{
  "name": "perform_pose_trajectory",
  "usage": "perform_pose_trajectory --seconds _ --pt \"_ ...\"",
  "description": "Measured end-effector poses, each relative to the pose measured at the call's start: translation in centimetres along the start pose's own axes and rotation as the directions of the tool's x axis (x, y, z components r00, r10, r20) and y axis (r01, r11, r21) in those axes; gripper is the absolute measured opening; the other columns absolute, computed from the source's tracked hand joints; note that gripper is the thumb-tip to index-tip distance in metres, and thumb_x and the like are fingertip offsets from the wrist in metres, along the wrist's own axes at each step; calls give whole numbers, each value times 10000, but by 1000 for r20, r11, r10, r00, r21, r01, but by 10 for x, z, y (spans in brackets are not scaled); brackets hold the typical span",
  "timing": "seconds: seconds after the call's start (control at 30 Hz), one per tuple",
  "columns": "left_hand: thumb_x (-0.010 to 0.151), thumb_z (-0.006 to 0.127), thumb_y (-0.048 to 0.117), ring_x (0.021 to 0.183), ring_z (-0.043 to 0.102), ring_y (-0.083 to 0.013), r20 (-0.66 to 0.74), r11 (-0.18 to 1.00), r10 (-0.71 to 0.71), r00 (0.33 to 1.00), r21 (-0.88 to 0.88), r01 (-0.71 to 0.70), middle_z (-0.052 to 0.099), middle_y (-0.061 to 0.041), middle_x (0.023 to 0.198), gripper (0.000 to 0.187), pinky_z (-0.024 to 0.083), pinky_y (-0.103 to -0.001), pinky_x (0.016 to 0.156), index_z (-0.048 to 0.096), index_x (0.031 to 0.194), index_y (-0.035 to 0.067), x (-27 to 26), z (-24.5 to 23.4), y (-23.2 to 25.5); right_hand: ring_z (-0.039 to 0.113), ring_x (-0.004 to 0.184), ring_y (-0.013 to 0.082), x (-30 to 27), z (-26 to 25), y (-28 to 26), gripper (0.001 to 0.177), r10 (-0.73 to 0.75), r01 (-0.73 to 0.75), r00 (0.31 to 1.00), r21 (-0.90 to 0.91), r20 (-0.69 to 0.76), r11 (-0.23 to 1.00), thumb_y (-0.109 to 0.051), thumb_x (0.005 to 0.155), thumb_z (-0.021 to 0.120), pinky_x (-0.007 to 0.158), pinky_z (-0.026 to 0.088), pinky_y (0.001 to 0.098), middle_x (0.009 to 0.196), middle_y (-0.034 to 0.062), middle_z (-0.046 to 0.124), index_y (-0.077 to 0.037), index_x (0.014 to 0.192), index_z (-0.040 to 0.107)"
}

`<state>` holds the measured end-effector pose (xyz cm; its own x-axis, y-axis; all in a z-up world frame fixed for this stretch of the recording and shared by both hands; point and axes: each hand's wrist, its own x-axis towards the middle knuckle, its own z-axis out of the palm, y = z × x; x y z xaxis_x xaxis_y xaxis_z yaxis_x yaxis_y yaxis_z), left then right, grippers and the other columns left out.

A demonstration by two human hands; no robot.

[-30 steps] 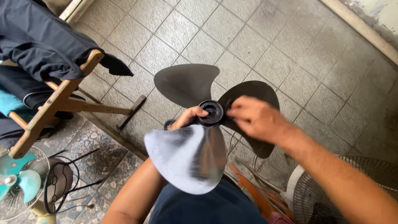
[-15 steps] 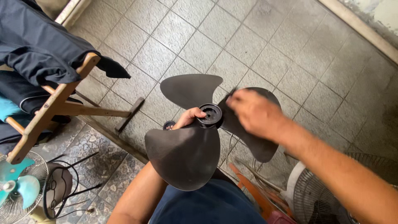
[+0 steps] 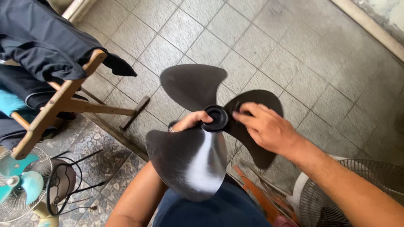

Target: The person holds a three-blade fan rotor and wipes each blade with a dark cloth, then switches to a white cloth to continue wiping the blades and central hub. The person rotates the rotor to access different sides and finishes by wiping the hub area.

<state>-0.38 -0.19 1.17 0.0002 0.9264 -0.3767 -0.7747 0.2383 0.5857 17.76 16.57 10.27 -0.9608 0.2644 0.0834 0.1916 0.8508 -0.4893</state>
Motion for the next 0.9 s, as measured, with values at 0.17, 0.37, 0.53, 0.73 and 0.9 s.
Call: perform_pose_trajectory --seconds 0.17,0.37,0.53,0.73,0.9 --pt "907 583 55 900 601 -99 66 949 238 969 197 -247 616 -55 1031 258 487 -220 816 554 1163 53 -9 17 6 588 924 278 4 3 -5 336 1 -5 998 -65 -70 998 -38 823 594 772 495 394 1098 100 602 -48 1153 660" --pt "895 622 148 714 630 -152 -152 968 -208 966 -173 181 661 -111 858 199 494 -248 660 633 1024 -3 -4 19 15 547 1117 347 -19 -1 16 354 20 -4 999 -349 40 937 -115 835 572 857 461 467 1209 115 569 -11 1170 612" --pt "808 619 164 743 632 -104 -164 994 35 986 105 -18 674 -40 873 233 509 -219 705 630 1012 53 -14 44 21 387 1322 426 -29 22 12 520 72 -70 997 -265 -3 962 -218 885 518 1028 324 577 1449 238 378 52 1325 461" --pt "791 616 191 597 604 -133 -232 935 -344 910 -172 309 646 -53 792 346 483 -259 565 624 1108 51 1 53 34 312 1394 387 -28 15 41 538 276 -293 956 -319 -100 901 -197 936 482 1081 247 631 1507 178 339 19 1422 397" --pt "742 599 184 597 584 -136 -132 942 -335 933 -80 326 629 -32 786 414 481 -271 544 617 1151 124 12 53 37 308 1393 378 -30 34 24 561 130 -146 989 -277 -76 950 -162 896 467 1071 248 620 1516 204 307 24 1418 381"
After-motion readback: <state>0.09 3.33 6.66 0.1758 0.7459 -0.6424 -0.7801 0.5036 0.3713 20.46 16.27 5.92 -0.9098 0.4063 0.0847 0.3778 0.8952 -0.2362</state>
